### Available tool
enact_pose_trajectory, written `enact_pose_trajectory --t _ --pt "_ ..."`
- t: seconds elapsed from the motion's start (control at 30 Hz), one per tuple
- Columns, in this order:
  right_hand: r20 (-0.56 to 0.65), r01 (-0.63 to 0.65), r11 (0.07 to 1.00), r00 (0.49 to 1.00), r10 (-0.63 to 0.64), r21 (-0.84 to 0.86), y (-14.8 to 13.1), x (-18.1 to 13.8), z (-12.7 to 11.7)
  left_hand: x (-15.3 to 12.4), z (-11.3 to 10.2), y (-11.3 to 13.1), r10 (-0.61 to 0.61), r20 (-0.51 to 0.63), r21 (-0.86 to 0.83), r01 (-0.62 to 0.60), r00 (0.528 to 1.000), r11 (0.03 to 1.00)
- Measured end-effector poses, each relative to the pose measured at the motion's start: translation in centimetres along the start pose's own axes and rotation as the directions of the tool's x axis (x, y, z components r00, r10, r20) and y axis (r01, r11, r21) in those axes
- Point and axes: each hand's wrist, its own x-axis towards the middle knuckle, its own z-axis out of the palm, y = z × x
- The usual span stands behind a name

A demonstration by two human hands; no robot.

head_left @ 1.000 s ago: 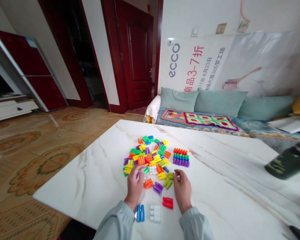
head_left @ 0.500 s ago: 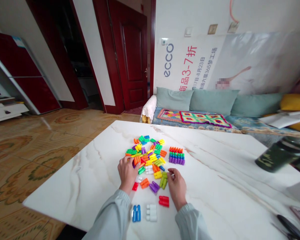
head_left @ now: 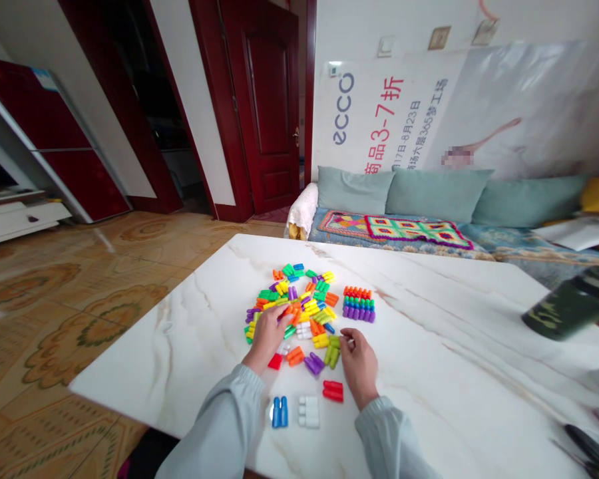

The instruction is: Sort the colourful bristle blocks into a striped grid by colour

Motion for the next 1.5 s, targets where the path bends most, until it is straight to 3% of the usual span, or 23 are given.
enact_pose_trajectory --t 0.1,0.27,0.37,0.5,0.63,0.73,0.83,0.93,1.0,1.2,1.5 --pt "-0.008 0.005 1.0 1.0 -0.005 -0.003 0.0 0.0 0.0 0.5 0.3 0.4 0.035 0.039 -0.037 -0.034 0.999 0.999" --pt "-0.004 0.009 1.0 1.0 -0.009 0.012 0.0 -0.1 0.0 0.2 0.2 1.1 0.042 -0.047 -0.052 -0.045 0.998 0.998" --pt "-0.009 0.011 1.0 1.0 -0.011 0.014 0.0 -0.1 0.0 -0.7 -0.5 1.4 0.11 -0.034 -0.083 -0.112 0.993 0.99" --pt "-0.007 0.011 1.0 1.0 -0.011 0.006 -0.1 -0.1 0.0 -3.0 -1.9 1.6 0.128 0.016 -0.1 -0.126 0.992 0.987" --pt "-0.003 0.004 1.0 1.0 -0.004 -0.001 -0.2 -0.1 -0.1 -7.3 -3.6 2.9 0.154 0.078 -0.13 -0.144 0.985 0.981" --pt "-0.001 0.005 1.0 1.0 -0.005 0.007 -0.1 -0.1 -0.2 -11.0 -4.9 4.2 0.314 0.23 -0.152 -0.285 0.921 0.946" --pt "-0.004 0.003 1.0 1.0 -0.003 0.011 -0.1 -0.1 -0.2 -13.1 -6.0 5.1 0.457 0.405 -0.115 -0.452 0.792 0.884" --pt "-0.009 0.005 1.0 1.0 -0.005 0.016 0.0 -0.1 -0.1 -13.2 -6.1 5.7 0.497 0.539 -0.093 -0.538 0.68 0.838" --pt "-0.006 0.007 1.0 1.0 -0.007 0.015 0.0 0.0 -0.1 -12.6 -5.5 5.9 0.512 0.566 -0.097 -0.565 0.646 0.82" --pt "-0.005 0.011 1.0 1.0 -0.011 0.027 0.1 -0.1 -0.1 -10.1 -3.3 4.5 0.572 0.484 -0.125 -0.595 0.662 0.794" --pt "-0.016 0.003 0.999 1.0 -0.002 0.036 -0.1 -0.1 -0.2 -8.6 -3.7 2.2 0.632 0.326 -0.262 -0.575 0.703 0.775"
